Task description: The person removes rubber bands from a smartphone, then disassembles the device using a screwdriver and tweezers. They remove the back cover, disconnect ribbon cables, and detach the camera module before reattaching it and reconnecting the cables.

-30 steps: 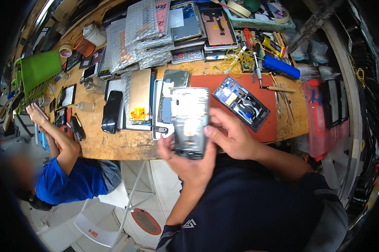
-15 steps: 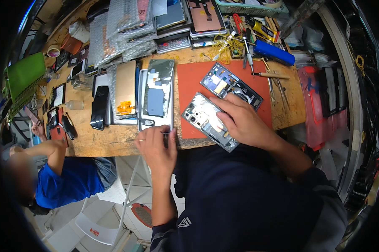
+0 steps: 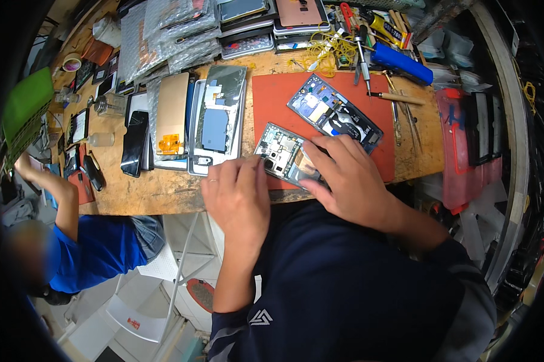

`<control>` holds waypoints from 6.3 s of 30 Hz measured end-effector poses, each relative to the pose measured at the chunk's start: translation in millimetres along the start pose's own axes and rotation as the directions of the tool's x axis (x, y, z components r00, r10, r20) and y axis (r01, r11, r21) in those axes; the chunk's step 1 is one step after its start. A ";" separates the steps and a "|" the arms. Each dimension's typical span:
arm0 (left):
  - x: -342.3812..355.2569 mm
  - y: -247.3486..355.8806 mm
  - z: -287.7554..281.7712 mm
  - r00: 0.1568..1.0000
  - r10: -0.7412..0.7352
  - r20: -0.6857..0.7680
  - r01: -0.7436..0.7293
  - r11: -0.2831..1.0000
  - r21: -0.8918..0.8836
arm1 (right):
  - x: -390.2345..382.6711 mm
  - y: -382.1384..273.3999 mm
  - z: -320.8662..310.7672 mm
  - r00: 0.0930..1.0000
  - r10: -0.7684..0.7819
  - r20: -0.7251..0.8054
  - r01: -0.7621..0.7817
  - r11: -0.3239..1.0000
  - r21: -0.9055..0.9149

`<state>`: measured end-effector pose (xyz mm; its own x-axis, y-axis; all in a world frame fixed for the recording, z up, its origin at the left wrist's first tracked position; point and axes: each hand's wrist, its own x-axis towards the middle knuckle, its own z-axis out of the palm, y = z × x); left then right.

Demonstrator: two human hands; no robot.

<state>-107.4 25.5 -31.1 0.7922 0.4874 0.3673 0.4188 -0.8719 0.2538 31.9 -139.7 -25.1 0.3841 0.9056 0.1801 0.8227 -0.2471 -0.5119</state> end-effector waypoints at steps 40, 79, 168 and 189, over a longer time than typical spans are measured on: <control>-43.5 -20.7 -11.2 0.951 -0.200 0.235 0.294 0.823 -0.487 | 60.8 -21.4 8.9 0.712 0.351 0.609 -0.697 0.242 0.675; 50.6 -27.8 8.7 0.795 0.421 0.438 -0.179 0.851 -0.493 | -43.3 128.2 -116.6 0.779 0.507 -0.369 -0.546 0.837 -0.002; -18.7 0.7 7.9 0.989 -0.077 0.123 0.106 0.962 -0.251 | 62.2 6.7 -14.5 0.845 0.461 0.270 -0.459 0.368 0.809; -10.4 27.7 4.5 0.967 -0.161 0.197 0.186 0.976 -0.111 | 26.7 20.9 30.4 0.982 0.143 -0.122 -0.006 0.672 0.740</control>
<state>-102.1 -3.9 -32.0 0.7859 0.6028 0.1380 0.5065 -0.7556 0.4154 46.7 -110.2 -56.5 0.5463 0.8119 0.2059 0.2404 0.0836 -0.9671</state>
